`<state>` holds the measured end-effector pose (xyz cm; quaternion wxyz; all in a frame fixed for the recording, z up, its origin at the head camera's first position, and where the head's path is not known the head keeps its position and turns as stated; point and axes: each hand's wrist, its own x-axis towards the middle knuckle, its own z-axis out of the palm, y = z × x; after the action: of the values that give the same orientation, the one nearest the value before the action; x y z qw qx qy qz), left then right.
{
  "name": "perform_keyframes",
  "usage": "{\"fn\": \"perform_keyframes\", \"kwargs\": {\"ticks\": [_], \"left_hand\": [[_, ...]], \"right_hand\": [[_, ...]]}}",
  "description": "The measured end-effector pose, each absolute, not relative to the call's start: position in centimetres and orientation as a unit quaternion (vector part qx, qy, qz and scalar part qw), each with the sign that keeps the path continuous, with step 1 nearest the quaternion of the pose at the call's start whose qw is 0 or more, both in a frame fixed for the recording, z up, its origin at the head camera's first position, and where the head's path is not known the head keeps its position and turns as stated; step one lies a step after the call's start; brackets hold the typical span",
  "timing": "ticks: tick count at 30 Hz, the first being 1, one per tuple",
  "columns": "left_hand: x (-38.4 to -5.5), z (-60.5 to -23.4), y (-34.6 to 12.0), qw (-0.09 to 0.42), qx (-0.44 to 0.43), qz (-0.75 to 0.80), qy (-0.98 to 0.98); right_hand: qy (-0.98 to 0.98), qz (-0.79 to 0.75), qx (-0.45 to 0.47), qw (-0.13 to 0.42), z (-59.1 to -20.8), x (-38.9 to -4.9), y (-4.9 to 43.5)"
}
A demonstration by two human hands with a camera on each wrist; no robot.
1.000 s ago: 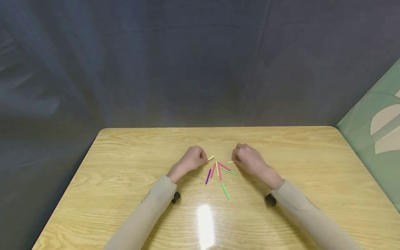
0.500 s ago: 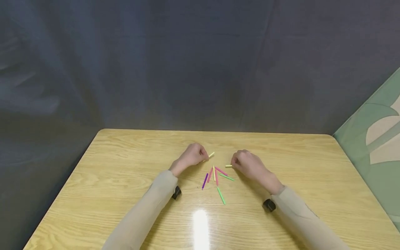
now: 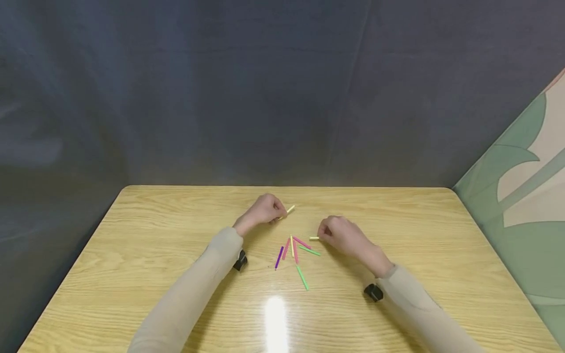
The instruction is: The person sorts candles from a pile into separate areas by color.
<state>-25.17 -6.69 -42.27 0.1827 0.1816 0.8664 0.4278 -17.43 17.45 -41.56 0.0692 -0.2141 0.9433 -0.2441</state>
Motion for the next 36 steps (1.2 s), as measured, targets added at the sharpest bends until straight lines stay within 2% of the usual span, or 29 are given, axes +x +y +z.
{"fn": "perform_keyframes", "kwargs": {"ticks": [9,18,36], "left_hand": [[-26.0,-43.0,-5.6,0.149,0.16,0.401,0.89],[-25.4,-43.0,-4.7,0.129,0.143,0.405,0.894],[-24.8,-42.6,-4.5,0.145,0.131,0.403,0.894]], "right_hand": [[0.945,-0.246,-0.207,0.057,-41.4,-16.9,17.9],[0.945,-0.257,-0.199,0.041,-41.5,-16.6,18.1],[0.944,-0.266,-0.195,-0.007,-41.9,-16.5,19.1]]}}
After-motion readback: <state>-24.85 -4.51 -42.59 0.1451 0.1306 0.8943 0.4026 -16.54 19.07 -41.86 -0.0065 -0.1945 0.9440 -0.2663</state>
